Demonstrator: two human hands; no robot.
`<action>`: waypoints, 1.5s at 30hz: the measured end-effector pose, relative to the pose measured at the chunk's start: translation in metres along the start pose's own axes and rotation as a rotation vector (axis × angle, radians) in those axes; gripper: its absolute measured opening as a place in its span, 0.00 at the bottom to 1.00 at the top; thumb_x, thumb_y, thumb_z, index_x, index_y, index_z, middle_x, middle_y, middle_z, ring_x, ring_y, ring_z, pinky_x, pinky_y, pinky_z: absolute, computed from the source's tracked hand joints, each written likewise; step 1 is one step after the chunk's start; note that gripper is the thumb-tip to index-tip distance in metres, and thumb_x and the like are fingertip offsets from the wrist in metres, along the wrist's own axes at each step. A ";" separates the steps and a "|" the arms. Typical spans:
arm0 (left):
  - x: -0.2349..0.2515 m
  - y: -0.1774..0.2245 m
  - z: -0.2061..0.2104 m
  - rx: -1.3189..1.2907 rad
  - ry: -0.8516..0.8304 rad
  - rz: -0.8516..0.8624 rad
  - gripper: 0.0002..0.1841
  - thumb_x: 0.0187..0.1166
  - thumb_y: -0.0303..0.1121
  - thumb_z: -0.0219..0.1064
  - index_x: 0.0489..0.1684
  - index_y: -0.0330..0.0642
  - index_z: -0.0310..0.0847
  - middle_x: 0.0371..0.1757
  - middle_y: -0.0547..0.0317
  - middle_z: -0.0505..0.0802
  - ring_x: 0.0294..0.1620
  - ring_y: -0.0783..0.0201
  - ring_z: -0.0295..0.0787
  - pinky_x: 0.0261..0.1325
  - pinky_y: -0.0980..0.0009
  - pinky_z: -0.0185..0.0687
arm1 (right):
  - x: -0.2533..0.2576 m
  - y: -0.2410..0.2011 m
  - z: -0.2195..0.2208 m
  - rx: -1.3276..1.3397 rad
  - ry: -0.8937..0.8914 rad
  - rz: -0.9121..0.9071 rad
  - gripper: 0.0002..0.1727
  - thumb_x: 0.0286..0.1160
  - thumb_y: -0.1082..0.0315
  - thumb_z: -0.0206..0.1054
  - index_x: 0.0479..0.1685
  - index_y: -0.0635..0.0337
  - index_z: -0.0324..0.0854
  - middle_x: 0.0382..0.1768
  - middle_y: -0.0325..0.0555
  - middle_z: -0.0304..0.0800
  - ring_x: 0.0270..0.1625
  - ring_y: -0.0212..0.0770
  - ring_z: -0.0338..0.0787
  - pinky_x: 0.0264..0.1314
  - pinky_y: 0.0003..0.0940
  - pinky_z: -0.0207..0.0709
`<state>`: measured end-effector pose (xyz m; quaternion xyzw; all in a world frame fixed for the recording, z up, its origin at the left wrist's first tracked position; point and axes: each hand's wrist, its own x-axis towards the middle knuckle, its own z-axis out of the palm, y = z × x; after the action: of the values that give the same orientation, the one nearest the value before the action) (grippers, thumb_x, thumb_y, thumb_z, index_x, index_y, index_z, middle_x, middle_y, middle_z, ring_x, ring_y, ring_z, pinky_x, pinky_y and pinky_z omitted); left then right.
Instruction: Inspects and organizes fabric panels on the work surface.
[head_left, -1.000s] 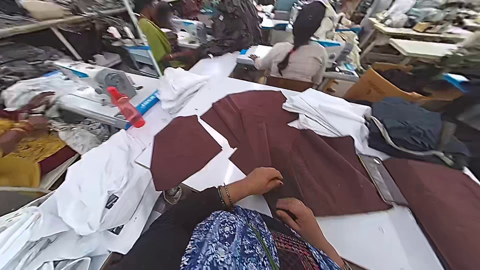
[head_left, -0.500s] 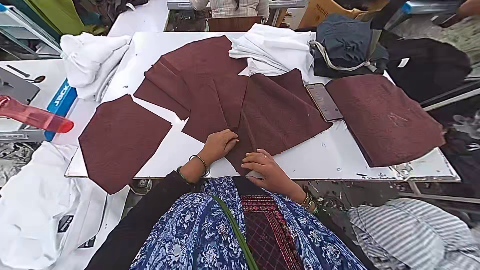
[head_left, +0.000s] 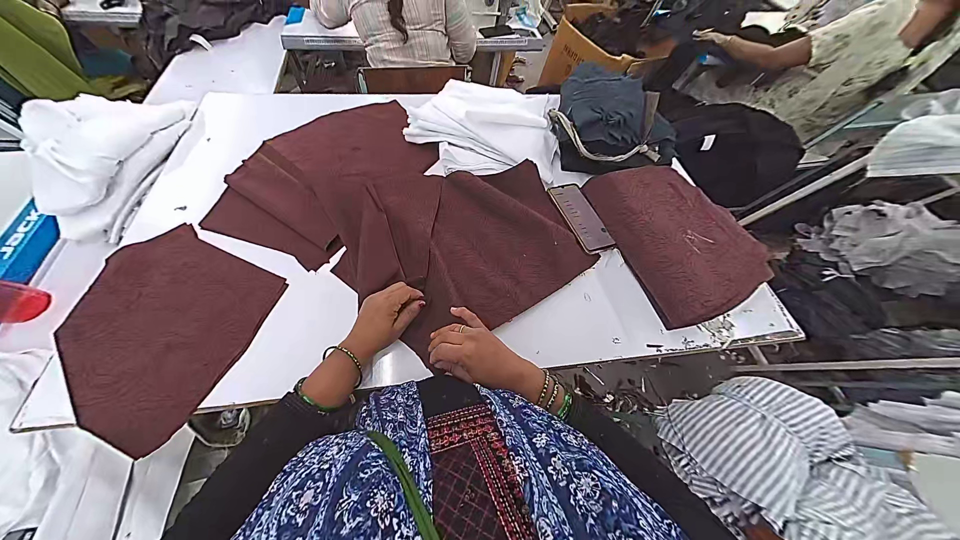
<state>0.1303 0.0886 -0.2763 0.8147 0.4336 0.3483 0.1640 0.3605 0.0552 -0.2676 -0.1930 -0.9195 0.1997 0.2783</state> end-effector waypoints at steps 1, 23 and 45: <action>-0.001 -0.001 0.000 -0.006 0.005 -0.002 0.17 0.85 0.35 0.57 0.43 0.31 0.90 0.38 0.42 0.93 0.42 0.50 0.92 0.50 0.58 0.84 | 0.001 0.001 -0.005 0.050 -0.068 0.006 0.09 0.77 0.70 0.64 0.40 0.58 0.91 0.50 0.47 0.97 0.65 0.51 0.92 0.81 0.65 0.63; 0.018 0.053 -0.036 -0.754 0.213 -0.135 0.08 0.79 0.24 0.62 0.38 0.33 0.89 0.40 0.74 0.93 0.43 0.86 0.87 0.52 0.83 0.83 | 0.074 -0.009 -0.037 0.206 0.614 0.122 0.10 0.78 0.71 0.65 0.42 0.73 0.84 0.31 0.47 0.88 0.34 0.21 0.82 0.43 0.11 0.75; -0.027 0.044 -0.130 -0.302 0.757 0.039 0.07 0.84 0.41 0.67 0.48 0.63 0.92 0.47 0.88 0.93 0.49 0.87 0.88 0.56 0.85 0.84 | 0.075 -0.006 -0.074 0.028 -0.199 0.219 0.16 0.80 0.74 0.59 0.56 0.63 0.91 0.70 0.64 0.85 0.75 0.62 0.82 0.74 0.64 0.73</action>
<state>0.0542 0.0366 -0.1713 0.6036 0.3917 0.6866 0.1039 0.3447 0.1042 -0.1748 -0.2673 -0.9132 0.2596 0.1649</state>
